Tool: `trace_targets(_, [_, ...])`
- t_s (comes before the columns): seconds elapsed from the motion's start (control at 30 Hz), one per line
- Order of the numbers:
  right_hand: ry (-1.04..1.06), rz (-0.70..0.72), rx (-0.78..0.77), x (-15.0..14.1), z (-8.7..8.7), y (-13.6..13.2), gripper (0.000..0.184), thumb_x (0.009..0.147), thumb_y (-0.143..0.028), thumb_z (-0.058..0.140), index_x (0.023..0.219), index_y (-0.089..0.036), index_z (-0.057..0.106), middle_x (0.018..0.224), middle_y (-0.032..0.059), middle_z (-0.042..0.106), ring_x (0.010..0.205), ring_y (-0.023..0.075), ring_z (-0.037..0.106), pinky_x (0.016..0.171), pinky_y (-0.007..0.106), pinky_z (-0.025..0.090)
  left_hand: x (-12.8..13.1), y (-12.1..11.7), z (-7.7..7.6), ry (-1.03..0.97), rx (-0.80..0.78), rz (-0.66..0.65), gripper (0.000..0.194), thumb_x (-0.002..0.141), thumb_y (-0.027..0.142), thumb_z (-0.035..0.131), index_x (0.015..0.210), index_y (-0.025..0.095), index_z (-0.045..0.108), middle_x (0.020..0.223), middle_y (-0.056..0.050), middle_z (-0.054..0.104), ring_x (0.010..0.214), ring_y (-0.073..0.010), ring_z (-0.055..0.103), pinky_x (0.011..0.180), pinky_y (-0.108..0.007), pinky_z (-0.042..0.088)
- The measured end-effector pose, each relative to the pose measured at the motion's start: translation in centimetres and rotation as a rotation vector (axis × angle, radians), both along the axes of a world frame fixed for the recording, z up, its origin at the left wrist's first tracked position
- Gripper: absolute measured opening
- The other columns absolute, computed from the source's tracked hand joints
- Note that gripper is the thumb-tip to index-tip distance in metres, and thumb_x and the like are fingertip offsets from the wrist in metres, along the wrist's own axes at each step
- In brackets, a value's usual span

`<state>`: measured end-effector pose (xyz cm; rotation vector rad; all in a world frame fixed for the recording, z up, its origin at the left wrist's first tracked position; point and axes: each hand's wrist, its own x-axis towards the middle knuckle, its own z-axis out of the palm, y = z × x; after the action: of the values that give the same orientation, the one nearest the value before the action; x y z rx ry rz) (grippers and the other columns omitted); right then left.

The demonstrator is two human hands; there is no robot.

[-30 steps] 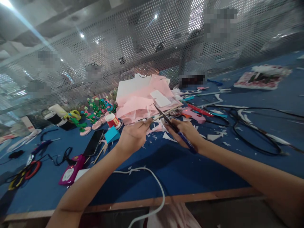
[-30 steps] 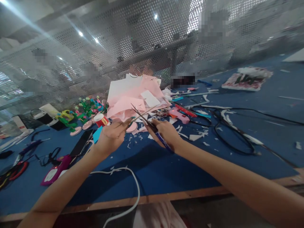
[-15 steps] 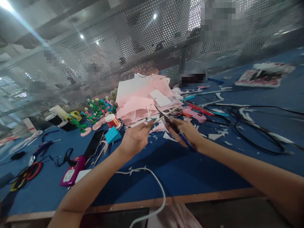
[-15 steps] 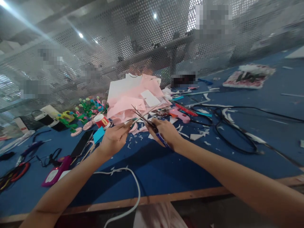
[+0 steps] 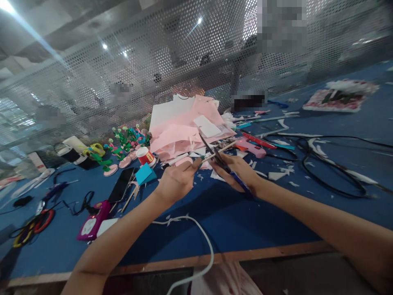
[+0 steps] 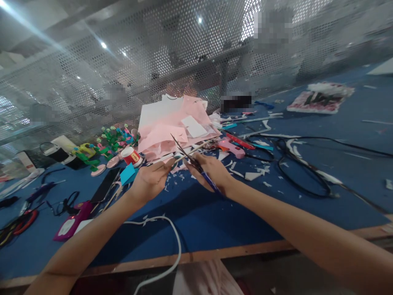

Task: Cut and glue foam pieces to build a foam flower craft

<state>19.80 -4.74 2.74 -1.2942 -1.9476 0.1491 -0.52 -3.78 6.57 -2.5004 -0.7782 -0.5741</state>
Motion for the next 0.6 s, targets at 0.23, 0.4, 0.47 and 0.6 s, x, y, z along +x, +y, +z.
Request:
trace_targets(0.23, [0.001, -0.013, -0.063, 0.02, 1.06, -0.51, 0.035, 0.087, -0.043, 0.037, 0.061, -0.022, 0.045, 0.046, 0.002, 0.054, 0.044, 0.016, 0.056, 0.05, 0.025, 0.037, -0.73, 0.51, 1.09, -0.066, 0.203, -0.009, 0.035, 0.088, 0.014, 0.037, 0.116, 0.011, 0.057, 0.064, -0.003, 0.058, 0.06, -0.0116, 0.055, 0.054, -0.02, 0.046])
trace_targets(0.4, [-0.045, -0.092, -0.012, -0.22, 0.58, -0.41, 0.031, 0.085, -0.045, 0.039, 0.068, -0.021, 0.047, 0.055, 0.0053, 0.06, 0.054, 0.0199, 0.059, 0.053, 0.028, 0.038, -0.53, 0.33, 0.69, 0.013, 0.117, 0.025, 0.04, 0.087, 0.013, 0.035, 0.124, 0.013, 0.051, 0.069, -0.004, 0.059, 0.063, -0.0128, 0.056, 0.053, -0.021, 0.047])
trace_targets(0.47, [-0.029, -0.062, 0.024, -0.28, 0.3, -0.26, 0.024, 0.083, -0.042, 0.042, 0.075, -0.021, 0.048, 0.067, 0.0073, 0.064, 0.061, 0.0205, 0.061, 0.056, 0.028, 0.04, -0.29, 0.0, 0.43, 0.093, 0.04, 0.041, 0.043, 0.087, 0.013, 0.035, 0.127, 0.014, 0.047, 0.078, -0.005, 0.061, 0.063, -0.0121, 0.056, 0.053, -0.021, 0.047])
trace_targets(0.6, [0.0, -0.028, -0.014, -0.18, 0.49, -0.22, 0.025, 0.086, -0.039, 0.035, 0.072, -0.021, 0.046, 0.06, 0.0051, 0.06, 0.051, 0.0165, 0.056, 0.053, 0.027, 0.039, -0.19, -0.2, 0.46, 0.093, 0.042, 0.072, 0.043, 0.086, 0.012, 0.036, 0.128, 0.015, 0.047, 0.075, -0.005, 0.06, 0.061, -0.0116, 0.055, 0.053, -0.02, 0.047])
